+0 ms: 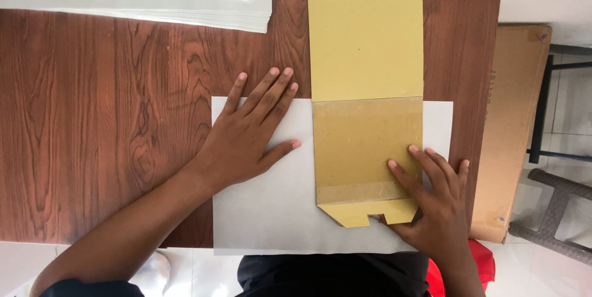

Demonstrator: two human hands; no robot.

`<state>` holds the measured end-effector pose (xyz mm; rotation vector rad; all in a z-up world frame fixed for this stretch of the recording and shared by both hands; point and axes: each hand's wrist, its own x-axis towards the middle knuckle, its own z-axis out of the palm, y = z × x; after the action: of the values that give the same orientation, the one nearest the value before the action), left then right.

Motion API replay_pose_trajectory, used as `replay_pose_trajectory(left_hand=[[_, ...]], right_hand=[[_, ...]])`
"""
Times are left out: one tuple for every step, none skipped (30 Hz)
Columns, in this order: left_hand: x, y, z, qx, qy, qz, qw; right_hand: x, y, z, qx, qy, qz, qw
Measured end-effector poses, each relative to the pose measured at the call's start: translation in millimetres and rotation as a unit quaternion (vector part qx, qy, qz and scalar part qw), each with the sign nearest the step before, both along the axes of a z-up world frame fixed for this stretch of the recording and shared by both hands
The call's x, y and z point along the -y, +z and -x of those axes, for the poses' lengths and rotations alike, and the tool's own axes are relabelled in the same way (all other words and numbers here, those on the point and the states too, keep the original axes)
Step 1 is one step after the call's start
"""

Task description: The person applies glue to the flaps of a white paper box and folds them to seal the structure. They then pick up a yellow cardboard template and place it on a white sheet, aligning and pressing the pieces together on a wooden table.

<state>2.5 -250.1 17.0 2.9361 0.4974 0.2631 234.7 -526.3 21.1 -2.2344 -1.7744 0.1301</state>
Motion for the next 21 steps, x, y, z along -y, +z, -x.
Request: replay_pose_trajectory(left_hand=[[-0.5,1.2,0.2,0.000,0.001,0.000,1.000],[-0.9,2.8,0.6,0.005,-0.010,0.006,1.000],[-1.3,4.8,0.6,0.010,-0.021,0.011,1.000],[-1.5,4.7,2.2,0.014,-0.021,0.007,1.000],[-1.5,4.5,3.2,0.007,-0.023,0.008,1.000],[0.1,4.0,4.4,-0.002,-0.028,0.014,1.000],[-1.0,4.7,3.4,-0.001,-0.032,0.014,0.999],[-0.1,4.9,4.3,-0.003,-0.031,0.008,0.999],[0.8,4.9,5.6,-0.005,-0.029,0.003,1.000],[1.1,4.8,5.2,-0.006,-0.029,0.004,1.000],[1.2,4.9,4.9,-0.008,-0.027,0.005,1.000],[0.2,5.2,4.2,-0.009,-0.026,0.004,1.000],[0.8,5.2,4.8,-0.009,-0.026,0.004,1.000],[0.7,5.3,4.8,-0.008,-0.024,0.003,1.000],[0.5,5.4,4.5,-0.008,-0.022,0.003,1.000],[0.6,5.6,4.3,-0.008,-0.024,0.004,1.000],[0.8,5.6,4.2,-0.015,-0.024,-0.014,1.000],[1.4,5.7,4.7,-0.023,-0.021,-0.032,0.999],[1.2,5.7,4.2,-0.023,-0.022,-0.031,0.999],[1.2,5.9,4.1,-0.022,-0.023,-0.030,0.999],[1.2,6.1,4.1,-0.020,-0.024,-0.029,0.999]], right_hand=[[0.2,0.9,-0.1,0.000,0.001,0.000,1.000],[0.1,1.9,-0.5,0.002,0.004,0.006,1.000],[0.0,3.3,-1.3,0.003,0.007,0.011,1.000],[-0.6,3.1,-1.4,0.007,0.006,0.007,1.000],[-1.2,2.7,-2.3,0.006,0.010,0.007,1.000],[1.8,3.5,-0.7,0.003,0.009,0.010,1.000],[1.5,2.6,-2.5,0.005,0.005,0.010,1.000],[2.8,1.8,-3.1,-0.001,-0.001,0.008,1.000],[4.1,0.7,-3.3,-0.007,-0.006,0.006,1.000],[4.0,0.2,-2.9,-0.008,-0.006,0.007,1.000],[3.8,0.1,-2.5,-0.001,-0.005,-0.001,1.000],[2.7,-0.5,-2.2,0.007,-0.005,-0.012,1.000],[1.8,0.7,-2.1,0.007,-0.005,-0.012,1.000],[1.1,2.0,-1.5,0.018,-0.004,-0.011,1.000],[0.4,3.2,-1.3,0.028,-0.003,-0.010,1.000],[1.0,4.6,-1.1,0.028,-0.005,-0.009,1.000],[1.6,5.8,-0.7,0.027,-0.010,-0.007,1.000],[1.7,6.6,-0.9,0.026,-0.012,-0.006,1.000],[3.4,6.2,1.1,0.026,-0.013,-0.005,1.000],[4.8,6.0,2.9,0.023,-0.028,-0.003,0.999],[6.2,5.8,4.7,0.020,-0.042,-0.002,0.999]])
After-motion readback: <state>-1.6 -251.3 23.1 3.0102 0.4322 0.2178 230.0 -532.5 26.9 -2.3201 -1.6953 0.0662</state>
